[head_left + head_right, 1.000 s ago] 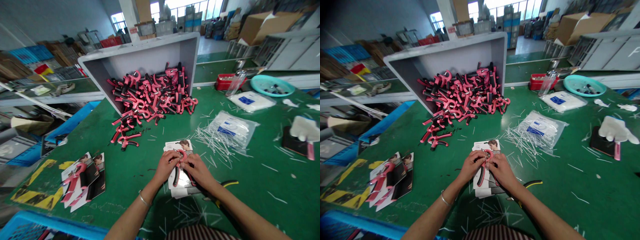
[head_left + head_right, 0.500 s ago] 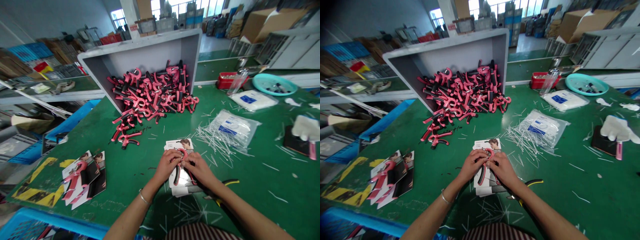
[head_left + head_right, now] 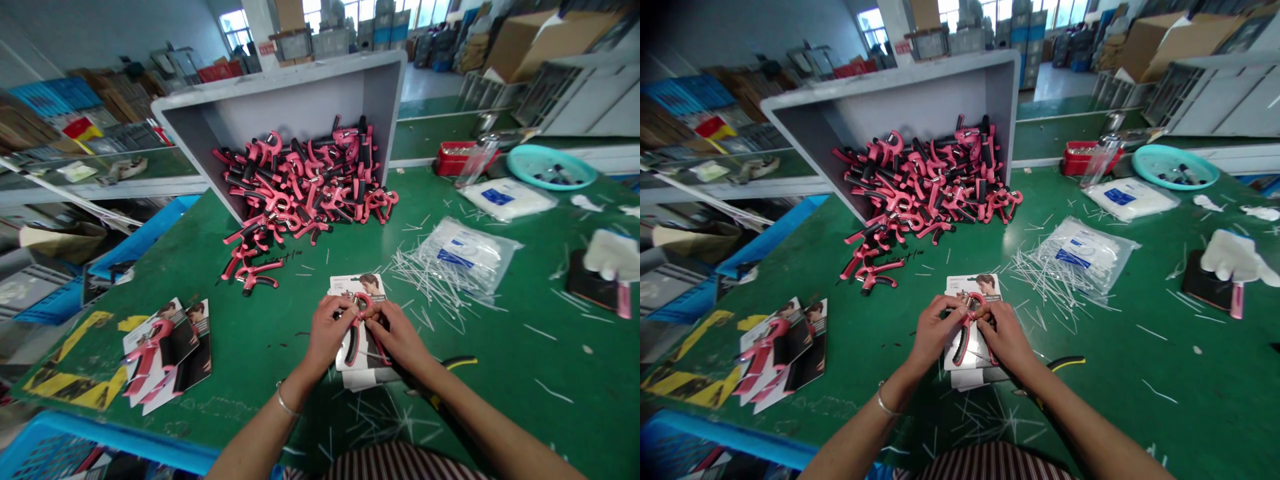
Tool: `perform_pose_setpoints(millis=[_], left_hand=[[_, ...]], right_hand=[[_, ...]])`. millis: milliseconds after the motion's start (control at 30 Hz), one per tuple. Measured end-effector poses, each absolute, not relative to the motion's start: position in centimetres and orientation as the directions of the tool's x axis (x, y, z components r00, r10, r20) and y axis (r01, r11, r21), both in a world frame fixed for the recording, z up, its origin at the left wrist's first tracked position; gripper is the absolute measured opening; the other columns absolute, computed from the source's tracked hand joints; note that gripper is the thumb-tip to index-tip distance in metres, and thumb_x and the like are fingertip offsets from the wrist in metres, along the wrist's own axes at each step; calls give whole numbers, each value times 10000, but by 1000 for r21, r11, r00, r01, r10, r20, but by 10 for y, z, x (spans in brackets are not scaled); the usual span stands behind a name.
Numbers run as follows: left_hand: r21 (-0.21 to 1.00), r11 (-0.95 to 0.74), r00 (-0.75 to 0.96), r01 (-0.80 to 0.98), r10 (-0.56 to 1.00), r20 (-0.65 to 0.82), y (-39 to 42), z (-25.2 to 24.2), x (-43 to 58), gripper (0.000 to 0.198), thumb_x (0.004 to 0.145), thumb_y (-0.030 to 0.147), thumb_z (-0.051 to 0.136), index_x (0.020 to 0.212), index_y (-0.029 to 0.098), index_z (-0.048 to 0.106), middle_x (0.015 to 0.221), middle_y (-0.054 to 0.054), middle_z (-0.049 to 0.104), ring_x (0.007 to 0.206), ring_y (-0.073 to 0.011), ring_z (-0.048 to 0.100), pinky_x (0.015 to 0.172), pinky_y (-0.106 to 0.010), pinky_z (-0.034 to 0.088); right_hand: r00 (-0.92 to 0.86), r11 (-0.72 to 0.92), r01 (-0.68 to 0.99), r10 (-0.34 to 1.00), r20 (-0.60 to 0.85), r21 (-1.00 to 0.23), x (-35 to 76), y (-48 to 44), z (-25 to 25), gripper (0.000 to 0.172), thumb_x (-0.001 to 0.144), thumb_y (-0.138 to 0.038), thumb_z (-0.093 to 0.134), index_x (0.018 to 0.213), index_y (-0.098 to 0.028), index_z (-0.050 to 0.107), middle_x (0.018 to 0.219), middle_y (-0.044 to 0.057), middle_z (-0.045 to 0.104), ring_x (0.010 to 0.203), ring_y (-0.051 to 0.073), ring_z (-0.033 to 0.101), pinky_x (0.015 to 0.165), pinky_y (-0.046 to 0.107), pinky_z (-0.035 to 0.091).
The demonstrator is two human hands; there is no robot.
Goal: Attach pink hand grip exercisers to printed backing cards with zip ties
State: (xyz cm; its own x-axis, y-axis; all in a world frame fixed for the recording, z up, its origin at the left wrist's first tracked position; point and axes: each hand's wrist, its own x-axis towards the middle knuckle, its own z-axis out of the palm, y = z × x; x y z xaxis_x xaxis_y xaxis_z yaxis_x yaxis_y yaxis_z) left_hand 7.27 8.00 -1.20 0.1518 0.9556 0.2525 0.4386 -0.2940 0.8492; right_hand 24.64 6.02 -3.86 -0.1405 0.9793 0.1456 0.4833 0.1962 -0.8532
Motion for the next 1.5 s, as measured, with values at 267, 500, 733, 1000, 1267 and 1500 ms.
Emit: perform_pose_setpoints(millis=[267,500,733,1000,1267,1500], left_hand=[[385,-721,692,576,681,240,23,-40,65,225,935,156,433,840,181,636,890,-84,676,872,-227,555,859,-402,385],[663,-458,320,593,889,328,29,-30,55,134,940,208,492,880,209,612,924,-44,684,931,-203,568,876,-380,400],[492,-487,418,721,873,251,7,-17,54,189,870,324,616,1003,192,588,1048,-100,630,1015,-272,541,919,-451,397],[537,-319,288,781,947,143,-10,-35,43,104,890,283,555,875,180,561,842,-80,570,852,-244,562,783,-376,473],[849,-126,287,514,958,-31,-3,-32,13,138,892,189,575,982,213,677,944,-39,666,888,-173,628,820,-277,479],[886,-202,247,417,963,104,5,-39,34,119,883,186,606,938,207,710,918,-25,684,892,-161,620,825,-256,455]], right_hand=[[-133,197,486,980,151,-852,231,59,-44,58,849,-159,570,851,-212,594,844,22,599,856,214,540,792,349,417],[-167,234,462,970,175,-855,227,62,-46,55,848,-168,563,850,-214,593,835,16,604,826,208,547,780,345,421],[-246,299,526,950,194,-796,232,51,-28,54,904,-212,549,879,-221,596,878,33,622,874,221,540,826,370,420],[-580,527,630,808,106,-571,237,14,-13,89,916,-237,561,928,-209,644,859,81,646,863,260,509,795,410,411],[-517,415,521,849,111,-746,234,23,-18,118,932,-249,577,889,-242,688,865,30,684,879,225,553,814,377,427],[-418,350,579,903,101,-736,233,23,-19,72,922,-239,599,880,-210,650,859,32,658,858,206,556,765,331,449]])
